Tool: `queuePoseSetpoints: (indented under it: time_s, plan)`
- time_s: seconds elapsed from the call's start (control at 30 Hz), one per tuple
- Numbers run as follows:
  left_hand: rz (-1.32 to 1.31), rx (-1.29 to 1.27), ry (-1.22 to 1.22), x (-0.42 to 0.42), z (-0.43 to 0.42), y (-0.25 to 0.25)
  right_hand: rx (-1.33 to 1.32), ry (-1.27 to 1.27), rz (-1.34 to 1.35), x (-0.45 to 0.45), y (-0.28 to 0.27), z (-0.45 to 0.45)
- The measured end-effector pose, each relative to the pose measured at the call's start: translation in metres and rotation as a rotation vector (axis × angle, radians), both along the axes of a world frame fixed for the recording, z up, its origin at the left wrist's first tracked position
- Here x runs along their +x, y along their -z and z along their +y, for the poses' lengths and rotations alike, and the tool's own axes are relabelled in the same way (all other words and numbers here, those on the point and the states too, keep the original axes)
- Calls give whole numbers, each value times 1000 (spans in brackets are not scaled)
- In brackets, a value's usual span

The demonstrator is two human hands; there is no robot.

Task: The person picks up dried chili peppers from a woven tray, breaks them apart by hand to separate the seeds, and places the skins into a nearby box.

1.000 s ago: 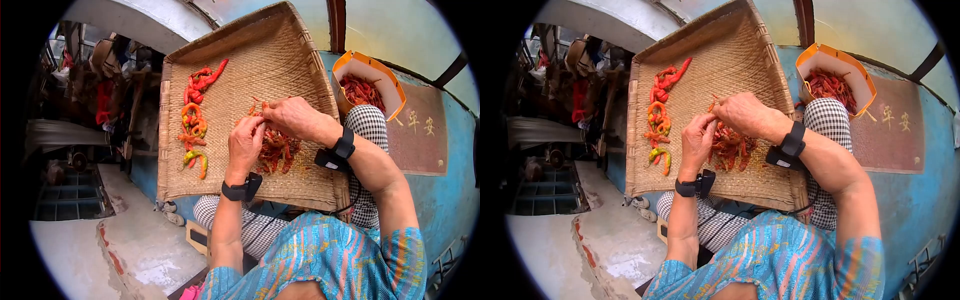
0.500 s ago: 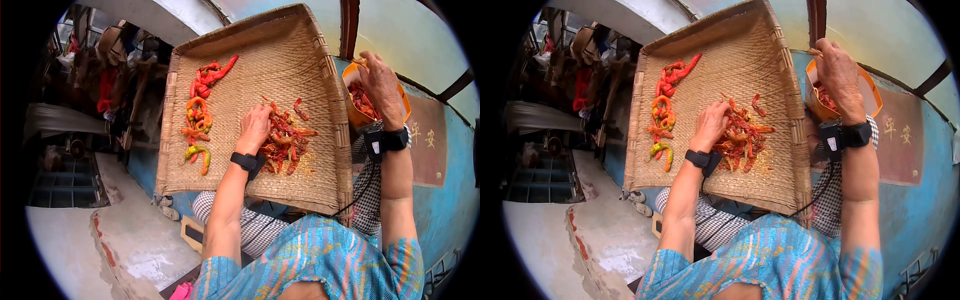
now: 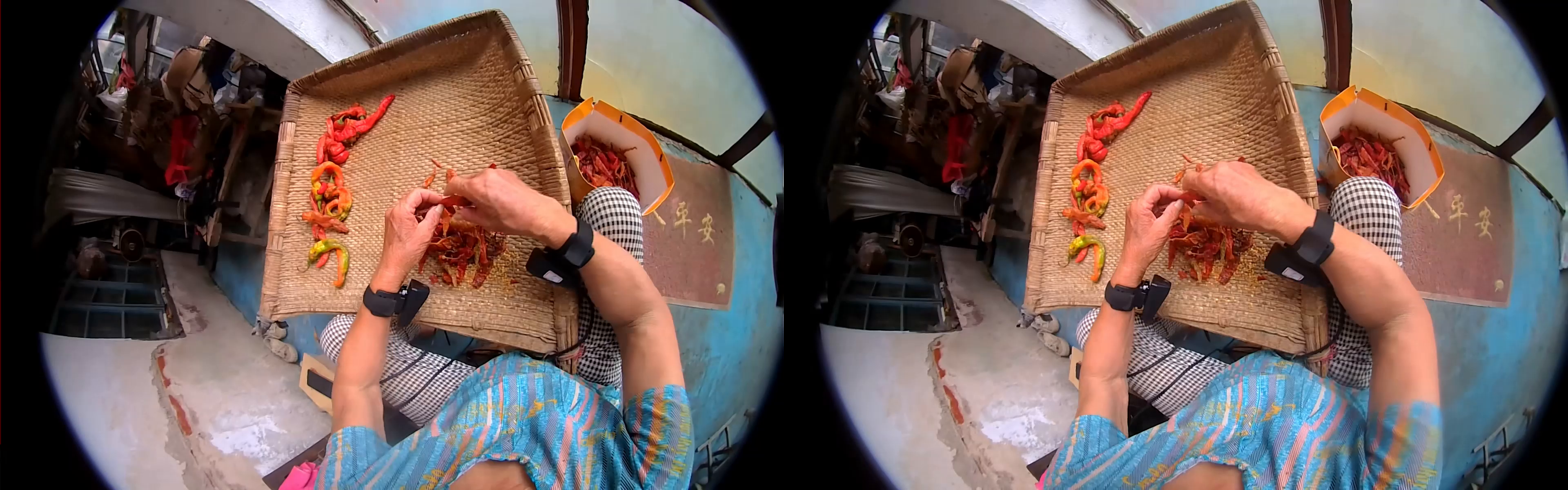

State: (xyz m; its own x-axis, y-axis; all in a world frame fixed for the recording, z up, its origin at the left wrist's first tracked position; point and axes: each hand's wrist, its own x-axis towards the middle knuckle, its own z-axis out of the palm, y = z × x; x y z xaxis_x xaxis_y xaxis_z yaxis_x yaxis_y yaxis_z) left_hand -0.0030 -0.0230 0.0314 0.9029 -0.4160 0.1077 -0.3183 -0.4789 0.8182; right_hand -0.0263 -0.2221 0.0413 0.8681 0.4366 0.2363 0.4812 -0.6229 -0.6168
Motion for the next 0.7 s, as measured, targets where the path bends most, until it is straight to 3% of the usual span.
queuePoseSetpoints:
  time_s: [0.23, 0.3, 0.37, 0.43, 0.47, 0.53, 0.57, 0.63, 0.7]
  plan:
    - [187, -259, -9, 15, 21, 25, 94, 237, -213, 11, 2, -27]
    - [176, -308, -38, 23, 26, 36, 261, 338, -323, 7, -2, -49]
    - [60, -145, -74, 23, 29, 41, 310, 584, -279, -1, -11, -70]
    - [66, -200, -67, 20, 27, 28, 279, 817, -301, 4, 5, -105]
    - [15, -149, -49, 18, 26, 25, 264, 797, -292, 1, 10, -117]
    - [-14, -79, -16, 17, 26, 26, -372, 989, -427, -4, 9, -127]
    - [-9, -86, -28, 15, 25, 28, -378, 975, -427, -4, 12, -126]
    - [50, -149, -6, 11, 19, 30, -400, 820, -692, -6, 1, -102]
    - [46, -102, 15, 9, 13, 28, -63, 548, -442, -5, -3, -69]
